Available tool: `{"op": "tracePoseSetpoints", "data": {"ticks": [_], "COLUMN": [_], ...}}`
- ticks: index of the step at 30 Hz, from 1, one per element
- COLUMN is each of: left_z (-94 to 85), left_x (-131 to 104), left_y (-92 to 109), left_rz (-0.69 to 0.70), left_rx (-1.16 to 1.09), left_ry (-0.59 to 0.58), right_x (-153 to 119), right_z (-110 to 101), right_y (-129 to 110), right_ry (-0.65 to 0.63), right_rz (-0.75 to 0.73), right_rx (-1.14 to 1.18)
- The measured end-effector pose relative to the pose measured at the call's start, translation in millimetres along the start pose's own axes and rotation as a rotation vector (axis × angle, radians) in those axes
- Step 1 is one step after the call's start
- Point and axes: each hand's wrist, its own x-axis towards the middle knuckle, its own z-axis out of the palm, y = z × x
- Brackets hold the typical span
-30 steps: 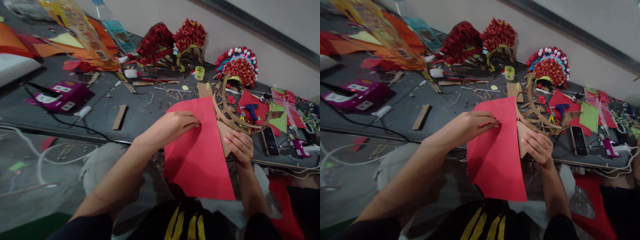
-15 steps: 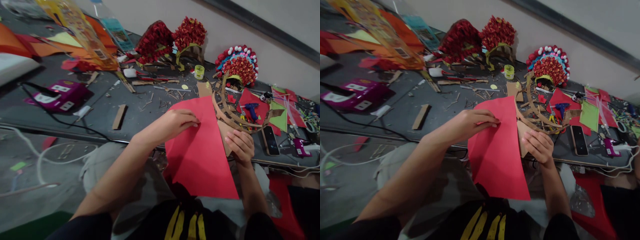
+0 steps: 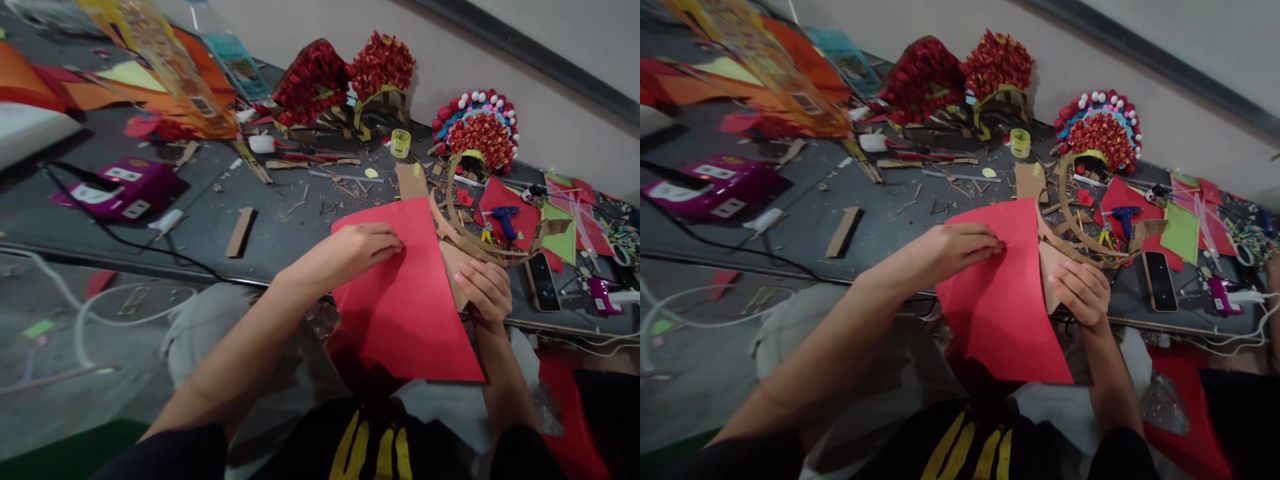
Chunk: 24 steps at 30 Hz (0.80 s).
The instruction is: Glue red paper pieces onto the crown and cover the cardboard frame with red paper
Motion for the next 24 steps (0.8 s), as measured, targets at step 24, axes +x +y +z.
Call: {"op": "tracePoseSetpoints", "data": {"ticks": [24], "left_z": [3.4], "left_x": [0.1], "left_y": [-6.4], "left_rz": [-0.02], "left_rx": [-0.094], "left_ry": [0.084], "right_x": [0.7], "right_z": [-0.6], "right_y": [3.3], "right_ry": [0.032], "right_rz": [0.005], "right_rx": [0.067]}}
